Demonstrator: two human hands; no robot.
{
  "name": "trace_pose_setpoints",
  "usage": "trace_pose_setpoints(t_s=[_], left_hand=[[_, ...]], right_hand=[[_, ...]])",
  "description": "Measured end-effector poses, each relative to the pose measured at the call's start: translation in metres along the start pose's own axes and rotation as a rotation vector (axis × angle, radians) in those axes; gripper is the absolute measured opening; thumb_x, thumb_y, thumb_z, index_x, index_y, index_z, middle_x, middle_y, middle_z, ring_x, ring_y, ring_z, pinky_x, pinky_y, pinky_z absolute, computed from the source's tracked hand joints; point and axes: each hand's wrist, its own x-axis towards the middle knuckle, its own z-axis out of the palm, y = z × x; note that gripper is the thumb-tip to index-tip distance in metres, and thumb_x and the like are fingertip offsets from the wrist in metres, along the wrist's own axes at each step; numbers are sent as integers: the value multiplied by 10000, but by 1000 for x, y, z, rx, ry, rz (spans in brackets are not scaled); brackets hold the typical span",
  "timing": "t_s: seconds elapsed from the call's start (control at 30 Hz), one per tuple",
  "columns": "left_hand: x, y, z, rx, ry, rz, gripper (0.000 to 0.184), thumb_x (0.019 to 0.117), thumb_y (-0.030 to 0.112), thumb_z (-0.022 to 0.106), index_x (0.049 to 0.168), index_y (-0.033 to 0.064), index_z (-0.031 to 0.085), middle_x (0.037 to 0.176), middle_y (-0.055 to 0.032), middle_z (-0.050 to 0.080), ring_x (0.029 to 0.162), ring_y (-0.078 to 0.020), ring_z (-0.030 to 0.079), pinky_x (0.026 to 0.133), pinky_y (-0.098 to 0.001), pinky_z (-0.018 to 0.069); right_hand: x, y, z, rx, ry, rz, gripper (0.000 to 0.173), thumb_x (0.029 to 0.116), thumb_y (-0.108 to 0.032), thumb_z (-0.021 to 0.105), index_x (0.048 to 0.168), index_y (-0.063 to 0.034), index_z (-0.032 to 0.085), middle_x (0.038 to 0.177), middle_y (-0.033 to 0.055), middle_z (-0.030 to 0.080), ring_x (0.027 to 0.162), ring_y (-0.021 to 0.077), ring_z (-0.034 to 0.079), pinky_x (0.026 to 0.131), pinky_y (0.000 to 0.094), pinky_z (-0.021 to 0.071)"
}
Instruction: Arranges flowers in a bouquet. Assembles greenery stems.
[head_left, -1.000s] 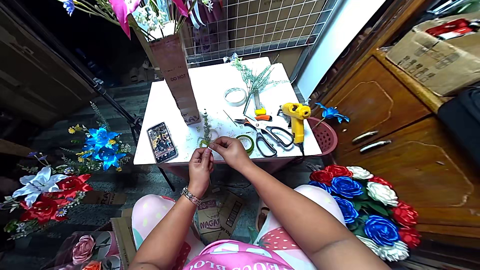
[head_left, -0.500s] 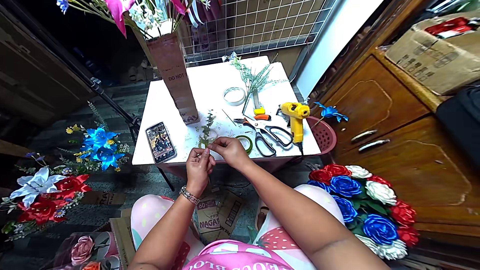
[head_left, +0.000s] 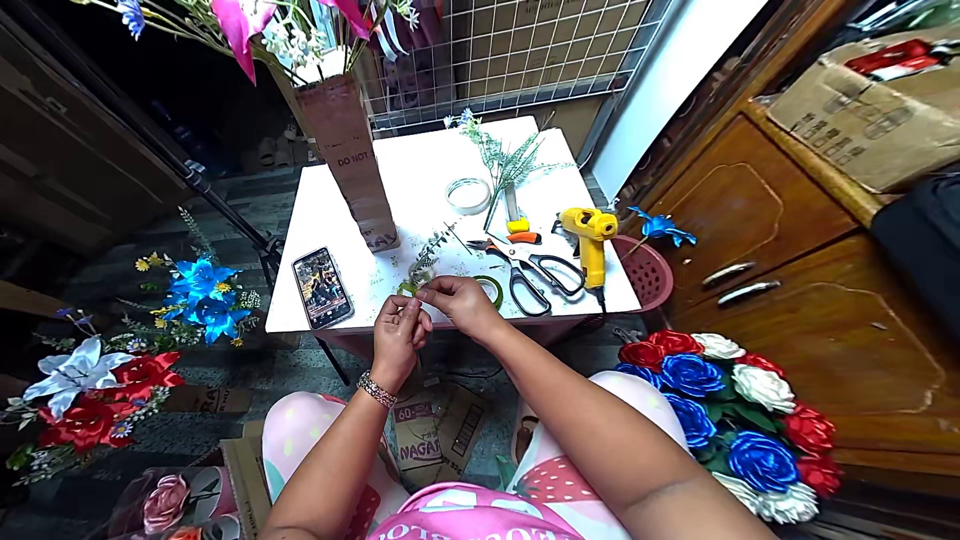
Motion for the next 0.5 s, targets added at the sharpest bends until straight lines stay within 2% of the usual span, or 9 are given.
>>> trace_pose_setpoints(t_s=[0.13, 0.2, 0.23, 0.27, 0.33, 0.4, 0.43, 0.47, 0.5], left_hand=[[4, -2, -3, 76, -59, -11, 248, 1089, 111, 398, 953, 121, 605, 636, 42, 573, 459, 4, 436, 451, -138, 376], [7, -2, -5, 73, -111, -9, 293, 1099, 155, 370, 945, 126, 618, 640, 47, 587, 474, 3, 460, 468, -143, 397], [8, -2, -6, 55, -149, -18, 338, 1108, 193, 335, 950, 129, 627, 663, 41, 619, 500, -4, 498, 491, -154, 422], [11, 0, -8, 35, -184, -27, 392, 1109, 216, 289, 971, 127, 644, 723, 26, 676, 556, -21, 575, 540, -175, 486], [17, 2, -9, 21, -177, -52, 415, 1079, 176, 231, 1045, 130, 642, 867, 13, 738, 744, -80, 705, 696, -258, 597], [27, 6, -5, 162, -116, -56, 304, 1088, 102, 277, 1188, 121, 563, 971, 24, 705, 856, -77, 699, 789, -280, 599], [31, 9, -4, 321, -138, -39, 285, 1080, 69, 329, 1289, 95, 521, 1063, 14, 681, 918, -60, 676, 840, -277, 582], [35, 11, -3, 505, -189, -8, 346, 1051, 35, 402, 1379, 47, 512, 1159, -27, 666, 971, -60, 648, 875, -281, 555], [39, 15, -1, 681, -263, 18, 378, 1009, 8, 480, 1385, -1, 525, 1190, -77, 667, 990, -81, 639, 891, -299, 540]], right_hand=[[4, 2, -3, 158, -77, 11, 152, 1019, -114, 627, 1079, -20, 730, 774, -15, 638, 539, -12, 407, 494, 163, 339], [10, 9, -5, 241, -105, -1, 132, 1016, -94, 623, 1045, -11, 721, 731, -40, 617, 514, -35, 392, 475, 144, 326], [11, 9, -5, 256, -106, -24, 126, 1017, -92, 618, 1023, -13, 716, 730, -44, 624, 523, -39, 411, 487, 140, 343], [11, 9, -6, 257, -98, -65, 128, 1019, -89, 613, 1011, -11, 714, 746, -41, 644, 555, -39, 464, 522, 141, 393], [11, 7, -8, 246, -84, -164, 124, 1014, -67, 608, 1019, 8, 707, 830, -14, 690, 674, -16, 601, 648, 171, 525], [8, 3, -10, 220, -88, -248, 103, 998, -37, 621, 1001, 30, 699, 894, 15, 696, 771, 14, 664, 741, 210, 590], [6, 1, -11, 186, -97, -290, 103, 985, -32, 631, 981, 35, 709, 909, 24, 689, 779, 16, 648, 744, 206, 575], [4, -1, -12, 142, -116, -319, 110, 977, -33, 639, 966, 40, 720, 929, 47, 692, 789, 29, 629, 749, 214, 550], [3, -2, -13, 97, -144, -353, 114, 971, -39, 646, 954, 37, 729, 935, 57, 697, 804, 36, 627, 761, 219, 545]])
